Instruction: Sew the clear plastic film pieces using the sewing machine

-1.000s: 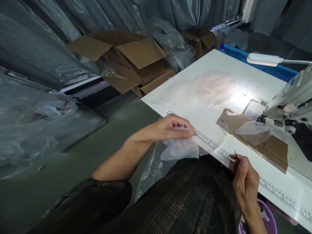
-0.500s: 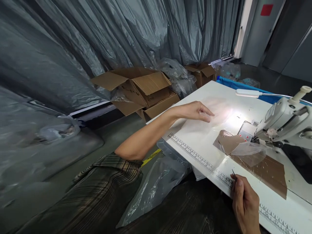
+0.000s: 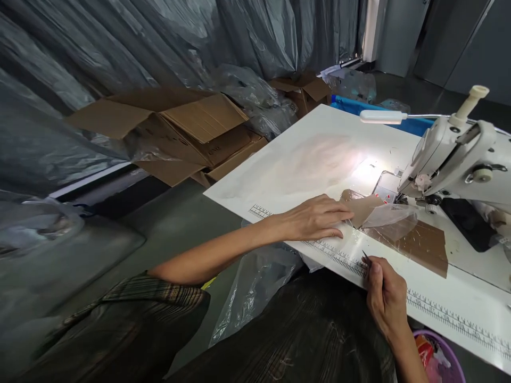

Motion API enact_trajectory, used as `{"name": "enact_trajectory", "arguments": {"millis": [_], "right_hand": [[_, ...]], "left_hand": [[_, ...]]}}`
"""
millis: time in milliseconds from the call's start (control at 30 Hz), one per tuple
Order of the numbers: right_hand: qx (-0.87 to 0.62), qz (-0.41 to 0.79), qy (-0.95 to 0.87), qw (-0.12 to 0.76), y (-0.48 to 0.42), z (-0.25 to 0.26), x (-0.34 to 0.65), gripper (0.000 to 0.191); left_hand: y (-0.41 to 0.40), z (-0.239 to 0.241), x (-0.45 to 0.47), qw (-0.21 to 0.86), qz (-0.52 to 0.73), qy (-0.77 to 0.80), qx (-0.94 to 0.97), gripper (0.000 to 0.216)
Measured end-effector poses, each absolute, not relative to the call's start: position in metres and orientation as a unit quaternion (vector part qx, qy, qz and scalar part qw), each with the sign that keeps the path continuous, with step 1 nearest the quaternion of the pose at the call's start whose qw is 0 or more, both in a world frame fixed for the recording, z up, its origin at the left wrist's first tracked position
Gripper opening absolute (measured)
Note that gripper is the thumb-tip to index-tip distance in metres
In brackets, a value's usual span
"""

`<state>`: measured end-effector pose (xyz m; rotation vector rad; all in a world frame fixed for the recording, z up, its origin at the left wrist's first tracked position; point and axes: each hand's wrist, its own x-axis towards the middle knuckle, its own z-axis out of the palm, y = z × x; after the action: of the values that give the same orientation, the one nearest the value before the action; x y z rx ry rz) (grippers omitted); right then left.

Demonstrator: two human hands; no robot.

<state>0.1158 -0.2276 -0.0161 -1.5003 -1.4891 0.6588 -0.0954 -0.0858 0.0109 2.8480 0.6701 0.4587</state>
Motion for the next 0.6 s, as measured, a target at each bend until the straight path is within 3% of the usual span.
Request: {"name": "enact_trajectory", "arguments": {"millis": [67,200,433,600], "right_hand": [[-0.617,0.268,-0.588,0.450,-0.229,-0.013,0.113,0.045],[-0.627,0.298,-0.583,0.423,-0.224,-0.005,0.115,0.053],[-0.634,0.441,-0.572,0.278,-0.191,0.013,0.122,0.073],[-0.634,0.461,-0.544,0.298,-0.193,0.019,0.109,0.073]], "left_hand": [[-0.091,0.007,-0.093,0.088,0.140,0.263,0.951,0.040],[-0.099,0.011,-0.092,0.142,0.141,0.304,0.931,0.024],[-0.111,0.031,-0.090,0.447,0.191,0.344,0.804,0.007],[-0.110,0.033,-0.092,0.562,0.222,0.371,0.705,0.019]]}}
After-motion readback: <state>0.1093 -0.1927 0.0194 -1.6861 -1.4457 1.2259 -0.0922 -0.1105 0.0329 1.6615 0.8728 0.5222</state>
